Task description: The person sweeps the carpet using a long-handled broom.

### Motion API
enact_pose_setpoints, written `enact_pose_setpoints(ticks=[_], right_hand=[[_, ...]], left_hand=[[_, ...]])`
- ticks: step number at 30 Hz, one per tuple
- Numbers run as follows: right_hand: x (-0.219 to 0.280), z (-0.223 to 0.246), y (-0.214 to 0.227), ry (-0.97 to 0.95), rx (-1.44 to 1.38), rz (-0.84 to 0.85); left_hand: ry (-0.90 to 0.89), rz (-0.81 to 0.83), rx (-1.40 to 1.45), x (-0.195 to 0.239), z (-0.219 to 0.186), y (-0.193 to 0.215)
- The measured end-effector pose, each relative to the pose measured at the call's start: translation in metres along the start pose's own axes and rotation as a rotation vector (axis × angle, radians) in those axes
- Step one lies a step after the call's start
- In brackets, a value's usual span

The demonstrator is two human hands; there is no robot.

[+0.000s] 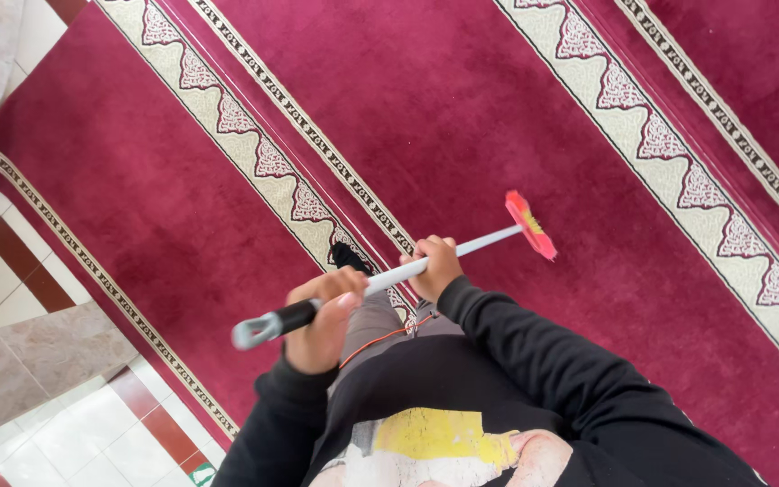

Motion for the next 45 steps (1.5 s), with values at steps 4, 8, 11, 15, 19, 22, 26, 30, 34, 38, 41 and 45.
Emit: enact_pose_setpoints(ticks=[4, 8, 11, 15, 19, 22, 26, 30, 34, 38, 41, 45], right_hand=[[-0.028, -0.027, -0.027, 0.076, -0.010, 0.032], [-0.083, 0.005, -0.021, 0.146, -0.175, 0.135], [-0.099, 0.042, -0.009, 0.147, -0.163, 0.142], [-0.098, 0.032, -0.021, 0.203, -0.076, 0.051], [-0.102, -0.036, -0.057, 0.139, 0.166, 0.010], [-0.134, -0.052, -0.088, 0.256, 0.142, 0.076], [-0.182, 0.000, -0.094, 0.400, -0.030, 0.209], [-0.174, 0.086, -0.079, 0.422, -0.048, 0.175], [-0.125, 0.096, -0.081, 0.213, 0.058, 0.146], [-0.088, 0.069, -0.116, -0.002, 0.172, 0.165], [-0.091, 0.076, -0.144, -0.029, 0.117, 0.153], [-0.145, 0.131, -0.161, 0.103, -0.053, 0.018]], left_hand=[[-0.008, 0.089, -0.084, -0.010, 0.011, -0.013], [-0.040, 0.434, -0.549, -0.028, -0.030, -0.025], [-0.138, 0.486, -0.493, -0.041, -0.060, -0.011], [-0.137, 0.285, -0.126, -0.048, -0.058, 0.034], [-0.022, -0.018, -0.065, -0.055, -0.010, 0.064], [-0.086, 0.097, -0.182, -0.061, -0.005, 0.055], [-0.151, 0.249, -0.521, -0.061, -0.047, 0.038], [-0.304, 0.263, -0.368, -0.065, -0.108, 0.059], [-0.193, 0.175, -0.158, -0.062, -0.116, 0.101], [0.084, 0.061, 0.058, -0.072, -0.082, 0.134], [0.043, 0.178, -0.071, -0.079, -0.092, 0.140], [-0.152, 0.377, -0.253, -0.091, -0.145, 0.137]])
Point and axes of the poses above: each hand's wrist, its own x-axis away from the middle knuckle, its own y-axis out of the back of the hand, z = x × y, the point moved 2 cm from there along -x, towards the middle knuckle, and after that the axes turned 12 degrees about x, right-handed, at the moved point
